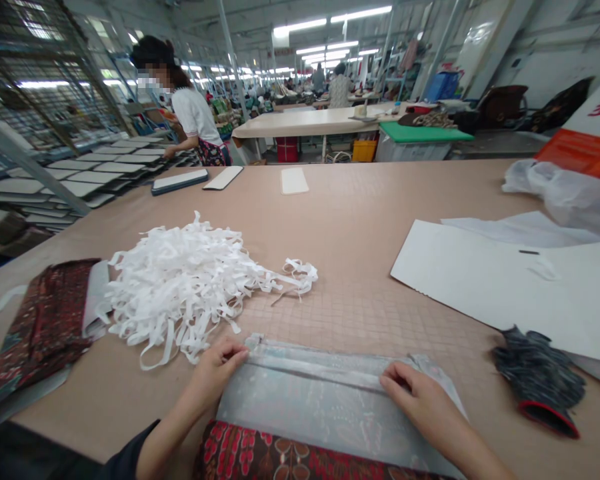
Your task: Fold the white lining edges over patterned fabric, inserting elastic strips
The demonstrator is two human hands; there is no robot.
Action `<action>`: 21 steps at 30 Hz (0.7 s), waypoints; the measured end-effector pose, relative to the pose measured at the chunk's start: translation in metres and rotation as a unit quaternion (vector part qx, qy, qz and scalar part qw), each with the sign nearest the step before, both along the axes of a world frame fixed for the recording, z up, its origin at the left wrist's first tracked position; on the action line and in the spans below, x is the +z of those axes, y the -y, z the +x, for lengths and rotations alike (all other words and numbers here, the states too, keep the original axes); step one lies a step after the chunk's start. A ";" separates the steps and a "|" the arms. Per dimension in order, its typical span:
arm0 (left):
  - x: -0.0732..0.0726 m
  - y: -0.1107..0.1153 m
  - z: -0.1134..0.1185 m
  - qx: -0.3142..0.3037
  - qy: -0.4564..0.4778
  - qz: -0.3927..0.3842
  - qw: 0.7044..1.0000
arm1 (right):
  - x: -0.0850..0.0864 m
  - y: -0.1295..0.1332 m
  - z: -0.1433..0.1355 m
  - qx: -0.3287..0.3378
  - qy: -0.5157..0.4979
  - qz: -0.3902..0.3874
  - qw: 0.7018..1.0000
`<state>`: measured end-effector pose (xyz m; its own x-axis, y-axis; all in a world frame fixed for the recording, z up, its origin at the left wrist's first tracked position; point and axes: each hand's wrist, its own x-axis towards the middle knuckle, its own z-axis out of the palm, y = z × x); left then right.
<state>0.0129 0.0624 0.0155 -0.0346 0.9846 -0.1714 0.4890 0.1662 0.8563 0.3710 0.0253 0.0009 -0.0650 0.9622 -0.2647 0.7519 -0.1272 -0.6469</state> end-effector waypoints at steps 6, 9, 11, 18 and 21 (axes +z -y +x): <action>-0.009 -0.004 0.003 -0.039 -0.173 0.017 0.984 | -0.002 -0.005 -0.005 -0.012 0.052 0.016 0.998; -0.009 -0.005 0.006 -0.059 -0.234 0.003 0.970 | -0.004 -0.007 -0.007 -0.018 0.067 0.022 0.997; -0.006 -0.005 0.009 -0.063 -0.267 -0.008 0.962 | -0.005 -0.008 -0.008 -0.022 0.069 0.026 0.997; -0.002 -0.005 0.013 -0.073 -0.311 -0.029 0.947 | -0.012 -0.010 -0.008 -0.025 0.054 0.017 0.998; -0.003 -0.005 0.014 -0.081 -0.335 -0.023 0.939 | -0.014 -0.011 -0.008 -0.027 0.052 0.016 0.998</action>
